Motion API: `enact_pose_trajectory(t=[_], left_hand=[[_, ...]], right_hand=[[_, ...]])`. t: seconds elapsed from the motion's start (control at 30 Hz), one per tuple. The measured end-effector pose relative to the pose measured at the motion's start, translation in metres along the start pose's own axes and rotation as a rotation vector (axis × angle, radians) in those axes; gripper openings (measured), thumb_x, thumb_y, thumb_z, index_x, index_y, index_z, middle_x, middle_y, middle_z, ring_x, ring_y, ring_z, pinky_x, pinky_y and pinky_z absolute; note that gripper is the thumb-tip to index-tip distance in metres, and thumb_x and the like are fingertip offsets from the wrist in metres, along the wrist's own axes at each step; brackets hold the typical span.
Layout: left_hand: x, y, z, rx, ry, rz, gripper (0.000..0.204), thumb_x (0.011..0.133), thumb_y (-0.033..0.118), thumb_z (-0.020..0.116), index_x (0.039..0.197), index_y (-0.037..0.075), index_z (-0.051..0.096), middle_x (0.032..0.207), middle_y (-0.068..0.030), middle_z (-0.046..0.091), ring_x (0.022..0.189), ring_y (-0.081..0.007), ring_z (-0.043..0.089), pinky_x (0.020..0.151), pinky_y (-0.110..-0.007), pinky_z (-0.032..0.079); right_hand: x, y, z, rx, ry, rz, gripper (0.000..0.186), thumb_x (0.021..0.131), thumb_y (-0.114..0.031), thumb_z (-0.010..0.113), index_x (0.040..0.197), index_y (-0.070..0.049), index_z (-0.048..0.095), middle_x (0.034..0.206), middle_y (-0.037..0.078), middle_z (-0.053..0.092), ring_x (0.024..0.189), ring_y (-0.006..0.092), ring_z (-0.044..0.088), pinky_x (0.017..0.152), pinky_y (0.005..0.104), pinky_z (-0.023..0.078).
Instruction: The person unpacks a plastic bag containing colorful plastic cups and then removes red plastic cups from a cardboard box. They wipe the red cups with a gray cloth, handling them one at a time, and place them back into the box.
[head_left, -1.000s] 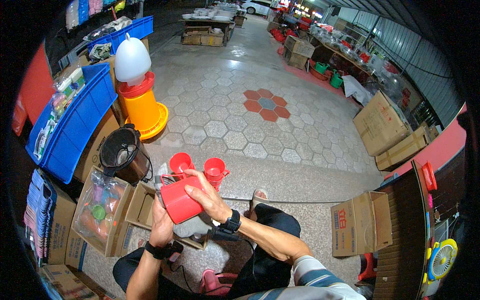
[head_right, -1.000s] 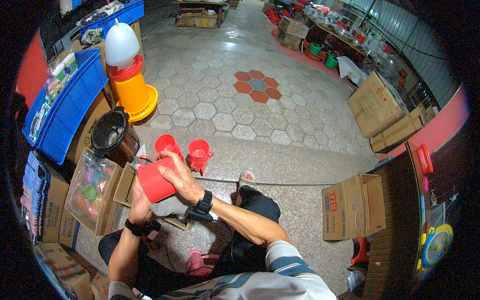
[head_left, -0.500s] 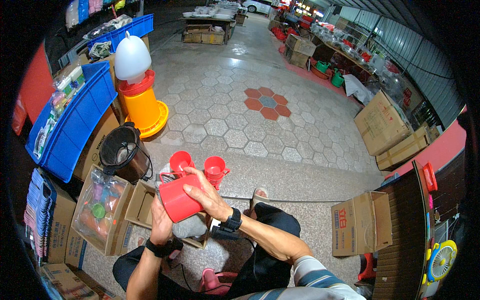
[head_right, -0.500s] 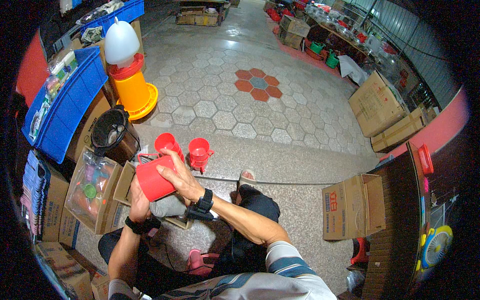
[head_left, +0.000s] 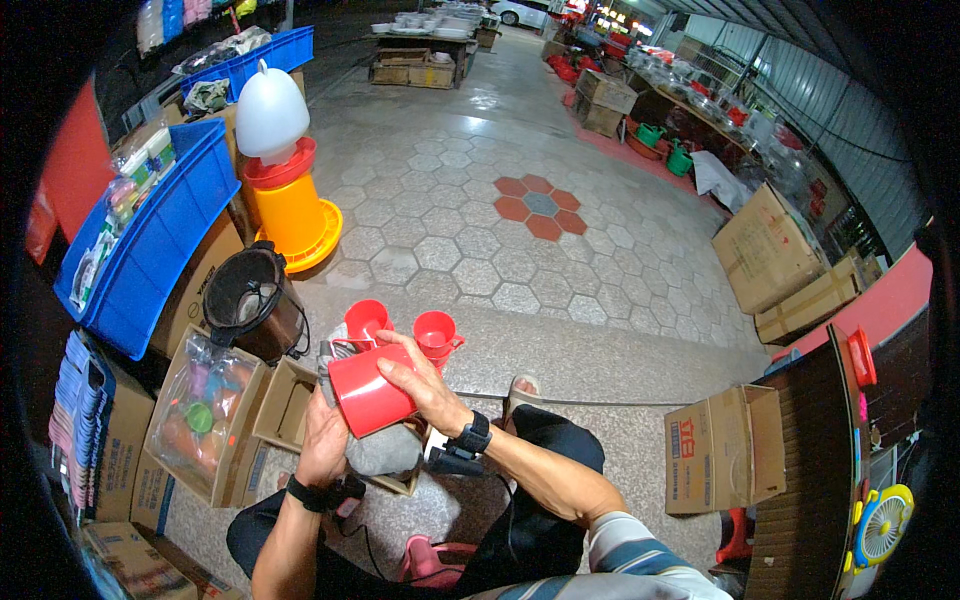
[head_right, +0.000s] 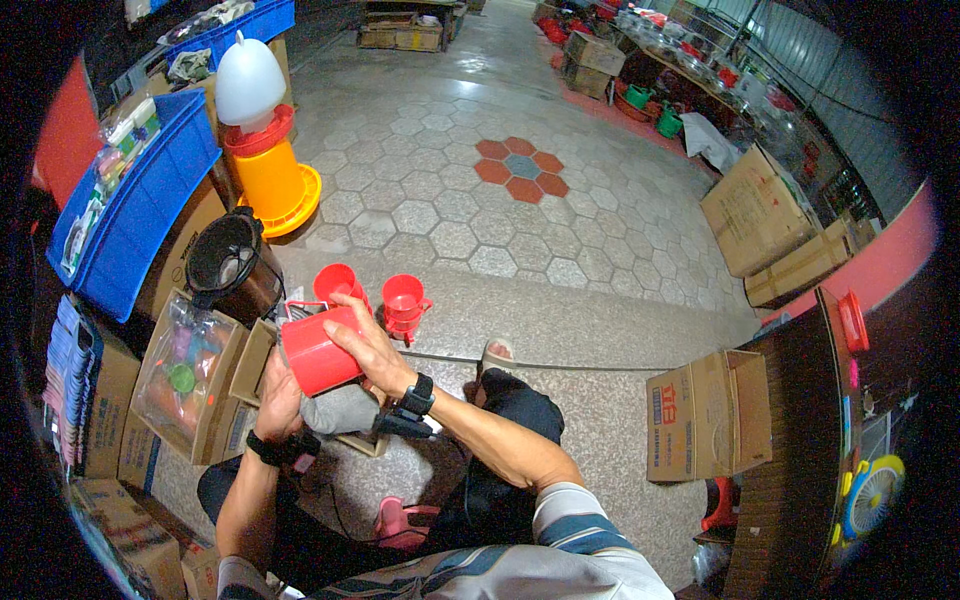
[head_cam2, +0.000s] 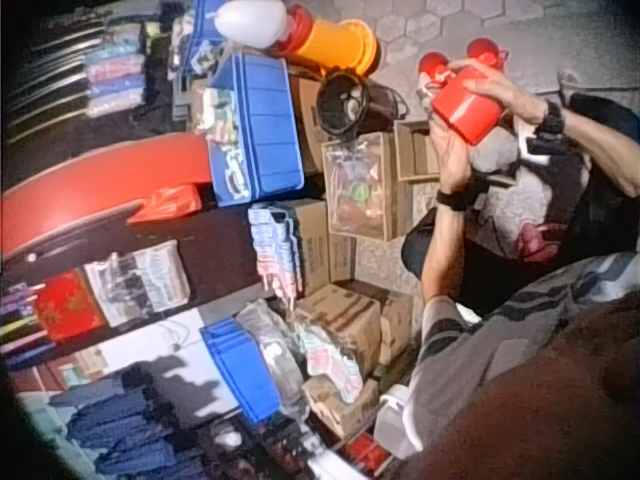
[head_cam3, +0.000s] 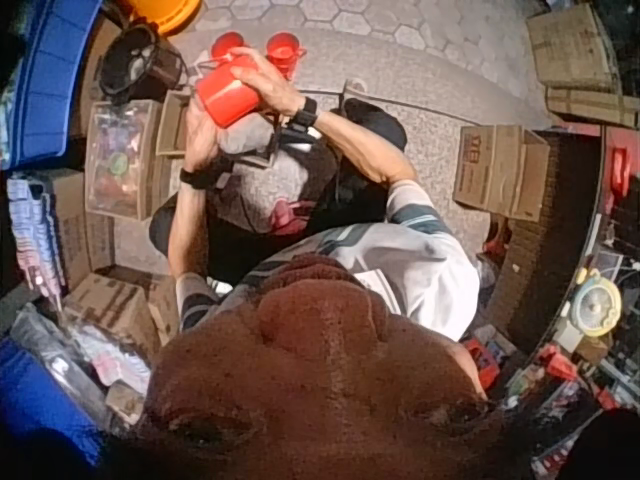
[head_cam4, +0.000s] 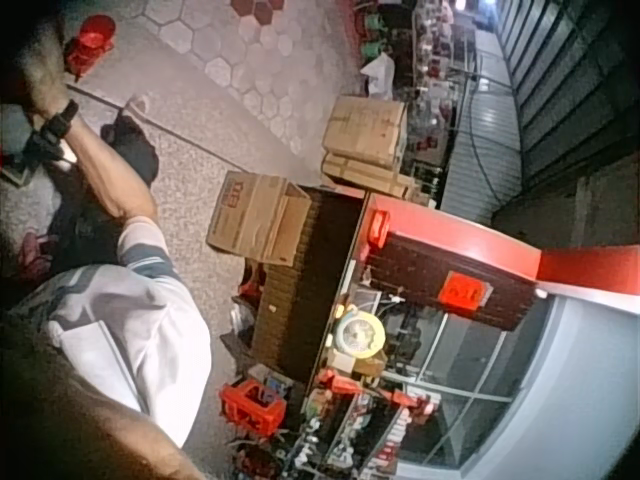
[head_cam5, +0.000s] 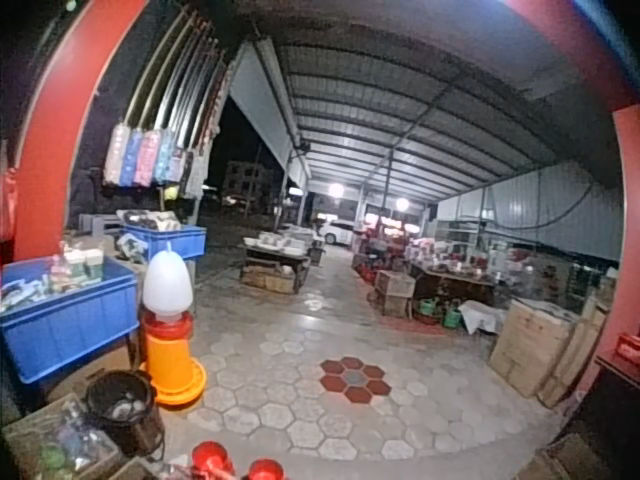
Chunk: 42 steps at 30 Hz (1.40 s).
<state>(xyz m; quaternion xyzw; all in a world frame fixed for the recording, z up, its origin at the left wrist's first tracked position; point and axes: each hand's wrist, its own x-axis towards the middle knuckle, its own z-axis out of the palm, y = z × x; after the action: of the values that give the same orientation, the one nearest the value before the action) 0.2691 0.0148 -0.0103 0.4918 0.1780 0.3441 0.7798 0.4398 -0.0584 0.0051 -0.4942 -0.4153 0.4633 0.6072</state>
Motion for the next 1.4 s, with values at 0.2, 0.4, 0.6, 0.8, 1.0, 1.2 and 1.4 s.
enact_pose_trajectory(t=[0.2,0.4,0.6,0.8,1.0,1.2,1.4], left_hand=[[0.000,-0.003,-0.003,0.026,0.038,-0.063,0.043,0.099,0.010,0.059,0.139,-0.001,0.049,0.134,-0.0115,0.060,0.122,-0.0207,0.060,0.106,-0.037,0.047],[-0.001,-0.008,0.001,-0.019,0.018,0.001,0.043,0.100,0.011,0.059,0.141,0.000,0.049,0.135,-0.0097,0.060,0.122,-0.0186,0.060,0.105,-0.035,0.047],[-0.001,-0.015,-0.003,0.006,0.077,-0.050,0.047,0.100,0.018,0.064,0.141,0.002,0.047,0.135,-0.0088,0.059,0.121,-0.0162,0.059,0.103,-0.033,0.048],[-0.002,-0.014,-0.002,-0.028,0.062,-0.066,0.048,0.101,0.019,0.063,0.142,0.002,0.046,0.134,-0.0086,0.061,0.118,-0.0157,0.060,0.101,-0.032,0.049],[-0.001,-0.007,0.003,-0.106,0.009,-0.049,0.037,0.104,0.018,0.055,0.137,0.001,0.053,0.127,-0.0070,0.064,0.114,-0.0142,0.062,0.097,-0.032,0.050],[-0.006,0.000,-0.014,0.108,-0.009,-0.095,0.026,0.103,0.026,0.058,0.119,0.005,0.059,0.105,-0.0001,0.062,0.094,-0.0097,0.060,0.082,-0.029,0.051],[-0.013,0.011,-0.045,0.918,-0.025,0.462,0.037,0.102,0.023,0.059,0.133,0.003,0.054,0.131,-0.0115,0.055,0.120,-0.0206,0.054,0.105,-0.036,0.044]], right_hand=[[0.005,0.006,-0.003,-0.046,0.006,0.014,0.065,0.099,-0.047,0.057,0.147,-0.007,0.038,0.136,0.017,0.053,0.125,0.0263,0.052,0.107,0.0384,0.040],[0.004,0.001,-0.008,-0.160,0.014,-0.051,0.064,0.099,-0.046,0.057,0.146,-0.007,0.041,0.135,0.019,0.056,0.125,0.0290,0.054,0.107,0.0396,0.041],[0.008,-0.001,-0.012,-0.188,0.001,-0.061,0.065,0.098,-0.046,0.058,0.145,-0.004,0.043,0.136,0.020,0.056,0.128,0.0303,0.053,0.109,0.0402,0.040],[0.008,-0.013,-0.010,-0.295,0.028,-0.221,0.066,0.098,-0.045,0.058,0.146,-0.002,0.042,0.137,0.020,0.054,0.132,0.0312,0.050,0.112,0.0401,0.036],[0.007,-0.010,-0.011,-0.310,0.011,-0.256,0.067,0.098,-0.045,0.055,0.149,-0.003,0.042,0.144,0.017,0.049,0.138,0.0272,0.043,0.116,0.0390,0.032],[0.019,-0.002,-0.024,0.465,0.204,0.157,0.066,0.101,-0.054,0.046,0.144,-0.004,0.049,0.138,0.013,0.060,0.126,0.0247,0.058,0.107,0.0420,0.046],[0.021,-0.009,-0.028,0.732,0.188,0.290,0.065,0.097,-0.063,0.044,0.140,-0.015,0.053,0.138,0.008,0.061,0.121,0.0331,0.062,0.085,0.0570,0.057]])
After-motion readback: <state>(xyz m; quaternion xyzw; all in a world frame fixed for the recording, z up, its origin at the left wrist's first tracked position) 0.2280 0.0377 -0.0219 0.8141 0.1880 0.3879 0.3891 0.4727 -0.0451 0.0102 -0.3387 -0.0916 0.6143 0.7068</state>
